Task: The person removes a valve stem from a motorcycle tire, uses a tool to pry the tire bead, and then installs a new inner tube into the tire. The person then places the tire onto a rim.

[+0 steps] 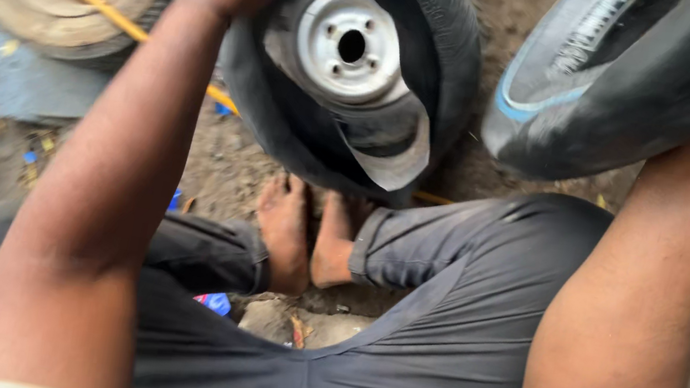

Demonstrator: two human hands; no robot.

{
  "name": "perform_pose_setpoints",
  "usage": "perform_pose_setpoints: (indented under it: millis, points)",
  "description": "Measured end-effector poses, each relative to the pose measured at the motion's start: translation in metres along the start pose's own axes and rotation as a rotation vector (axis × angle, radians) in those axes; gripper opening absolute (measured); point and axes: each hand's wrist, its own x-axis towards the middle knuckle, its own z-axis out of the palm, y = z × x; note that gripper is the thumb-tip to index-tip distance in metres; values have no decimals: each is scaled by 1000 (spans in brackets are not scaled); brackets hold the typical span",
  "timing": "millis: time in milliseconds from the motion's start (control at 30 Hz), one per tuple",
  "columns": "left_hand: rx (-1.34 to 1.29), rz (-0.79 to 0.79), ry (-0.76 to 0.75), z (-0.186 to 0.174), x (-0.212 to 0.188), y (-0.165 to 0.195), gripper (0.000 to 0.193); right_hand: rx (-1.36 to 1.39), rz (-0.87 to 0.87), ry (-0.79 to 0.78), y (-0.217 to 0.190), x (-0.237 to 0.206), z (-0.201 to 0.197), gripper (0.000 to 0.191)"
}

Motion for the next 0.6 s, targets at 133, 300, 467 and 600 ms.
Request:
perform_pose_setpoints:
  millis: [133, 300, 467, 600]
  points:
    - [71, -20, -37, 3, -108, -19, 58, -105, -57, -3, 30, 27, 18, 39]
    - [-200, -264, -56, 23, -147, -7, 72, -519, 76, -202, 129, 27, 69, 38]
    - [-165, -293, 27, 17, -142, -2, 61, -1126, 354, -372, 221, -34, 153, 46]
    - [-205, -244, 62, 4, -146, -4, 61, -1552, 81, -268, 258, -96, 193, 43]
